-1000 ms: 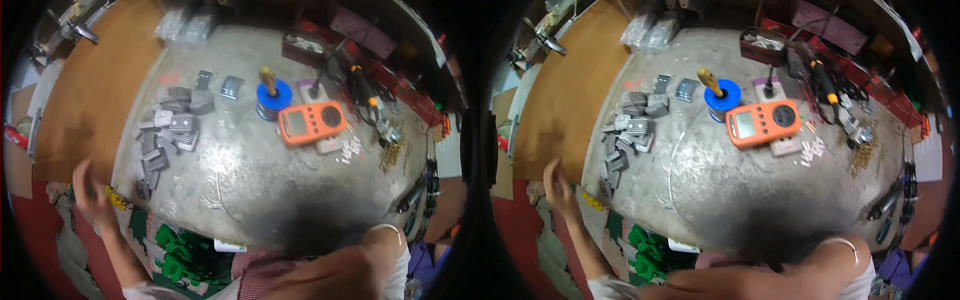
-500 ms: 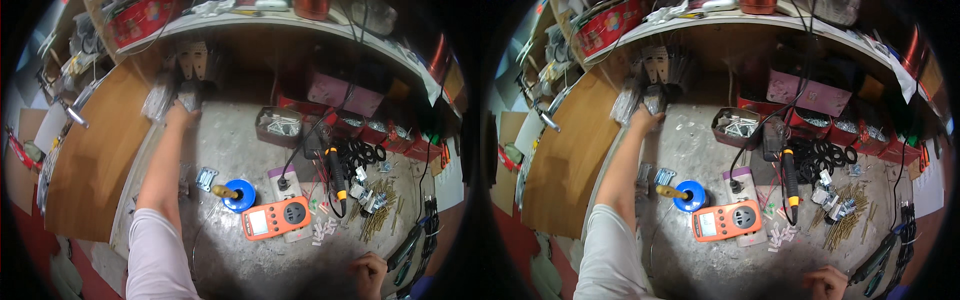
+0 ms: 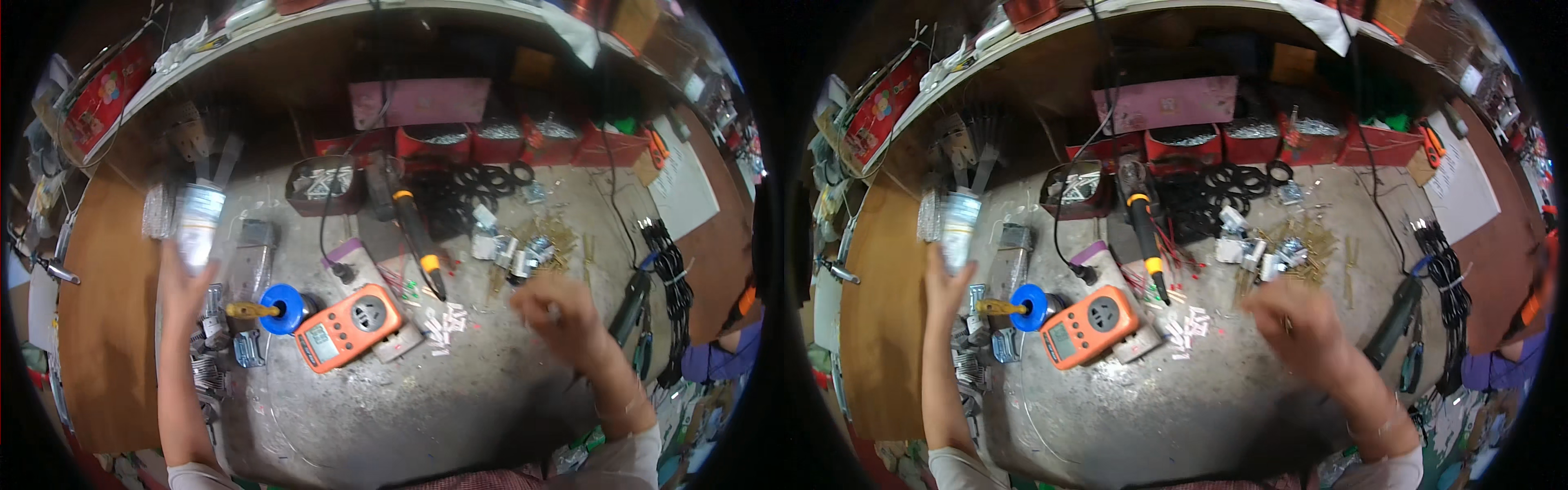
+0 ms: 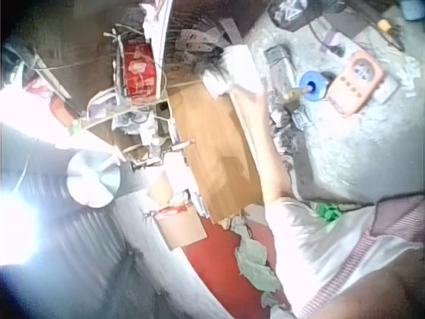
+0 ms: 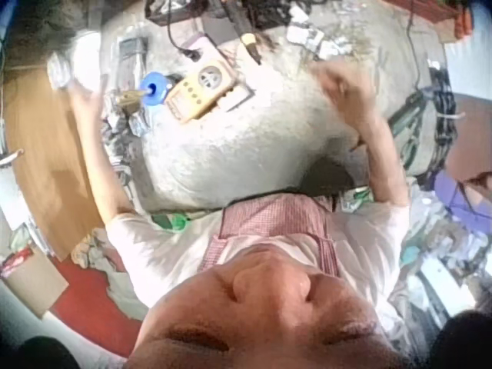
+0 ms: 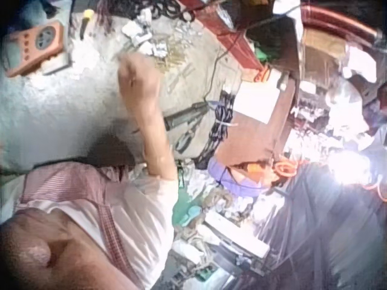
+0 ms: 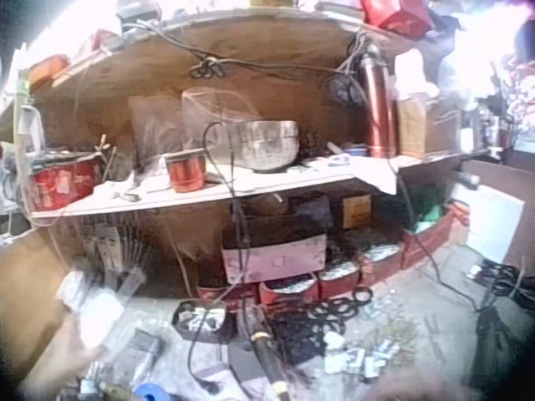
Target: The person assembles an electric heating tool by driving screws with a power screwdriver, placing electrical components into the plastic casing, soldering wire connections with a soldering iron, and fitting the wiring and power cord into the handle.
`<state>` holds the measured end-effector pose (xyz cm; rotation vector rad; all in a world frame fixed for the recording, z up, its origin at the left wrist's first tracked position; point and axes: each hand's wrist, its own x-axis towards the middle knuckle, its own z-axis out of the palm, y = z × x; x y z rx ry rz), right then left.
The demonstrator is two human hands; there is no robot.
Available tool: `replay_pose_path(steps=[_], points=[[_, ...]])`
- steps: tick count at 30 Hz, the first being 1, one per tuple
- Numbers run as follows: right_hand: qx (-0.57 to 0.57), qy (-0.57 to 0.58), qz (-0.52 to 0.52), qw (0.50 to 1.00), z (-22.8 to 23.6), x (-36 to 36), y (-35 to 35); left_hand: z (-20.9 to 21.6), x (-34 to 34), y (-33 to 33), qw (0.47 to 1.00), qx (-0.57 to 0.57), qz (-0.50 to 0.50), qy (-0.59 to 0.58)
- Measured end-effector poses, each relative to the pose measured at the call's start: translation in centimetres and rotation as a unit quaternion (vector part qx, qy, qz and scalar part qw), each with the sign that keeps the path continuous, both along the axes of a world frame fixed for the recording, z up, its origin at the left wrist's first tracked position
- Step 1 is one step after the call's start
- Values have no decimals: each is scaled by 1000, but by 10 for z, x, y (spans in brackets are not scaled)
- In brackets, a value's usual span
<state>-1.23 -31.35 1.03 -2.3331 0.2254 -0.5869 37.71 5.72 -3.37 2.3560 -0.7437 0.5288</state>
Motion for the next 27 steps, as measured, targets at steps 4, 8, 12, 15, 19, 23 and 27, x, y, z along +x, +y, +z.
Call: replay_pose_path(steps=[4, 8, 12, 15, 19, 23, 27], points=[[-155, 38, -23, 987, -6, 69, -30, 84, -106, -28, 987, -104, -7, 122], [-353, 201, -104, 908, -35, 113, -37, 74, -246, -35, 942, 190, -234, 144], [-387, 212, -92, 893, -60, 146, -31, 25, -340, -42, 854, 272, -314, 313], [-393, 121, -93, 907, -71, 139, -38, 33, -345, -65, 864, 297, -379, 145], [-452, 113, -85, 881, -68, 136, -52, 36, -383, -130, 839, 154, -482, 201], [-301, 52, -103, 947, -9, 90, -43, -13, -399, -124, 893, 141, -403, 142], [-129, -46, 41, 990, 6, -18, -18, -15, -394, -84, 933, 140, -309, 121]])
